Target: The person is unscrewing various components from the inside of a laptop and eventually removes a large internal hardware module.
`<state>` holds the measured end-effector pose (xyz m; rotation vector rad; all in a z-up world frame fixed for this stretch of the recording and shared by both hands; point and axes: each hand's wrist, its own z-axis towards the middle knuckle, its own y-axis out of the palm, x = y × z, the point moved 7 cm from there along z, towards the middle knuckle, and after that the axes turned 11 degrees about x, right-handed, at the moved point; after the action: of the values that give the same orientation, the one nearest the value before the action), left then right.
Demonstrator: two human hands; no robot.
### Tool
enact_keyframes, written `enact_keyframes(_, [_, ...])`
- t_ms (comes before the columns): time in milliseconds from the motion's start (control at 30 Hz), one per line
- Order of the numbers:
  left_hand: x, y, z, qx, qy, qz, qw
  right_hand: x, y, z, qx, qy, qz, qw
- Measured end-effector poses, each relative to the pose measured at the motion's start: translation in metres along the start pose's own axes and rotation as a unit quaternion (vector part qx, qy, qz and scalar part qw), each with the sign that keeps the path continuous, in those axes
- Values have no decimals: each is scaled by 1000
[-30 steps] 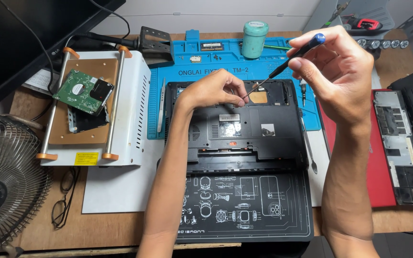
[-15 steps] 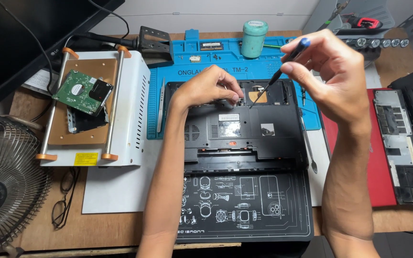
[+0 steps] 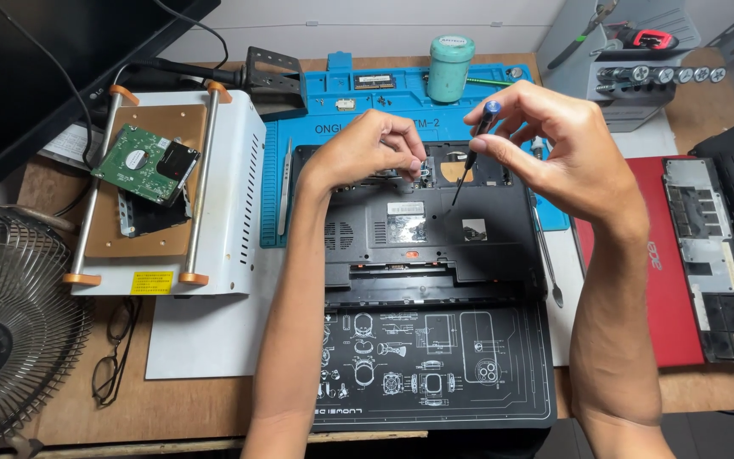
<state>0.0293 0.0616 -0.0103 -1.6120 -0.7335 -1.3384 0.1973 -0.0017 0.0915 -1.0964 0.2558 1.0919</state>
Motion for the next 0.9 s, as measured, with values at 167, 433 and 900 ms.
enact_keyframes(167, [-1, -5, -1, 13, 9, -9, 1000, 0, 1, 0, -27, 27, -14, 999])
enact_keyframes(433, [-5, -25, -1, 88, 33, -34, 995, 1, -7, -2, -52, 55, -8, 997])
enact_keyframes(900, [-79, -51, 77, 285, 103, 279, 911, 12, -16, -4, -60, 40, -16, 997])
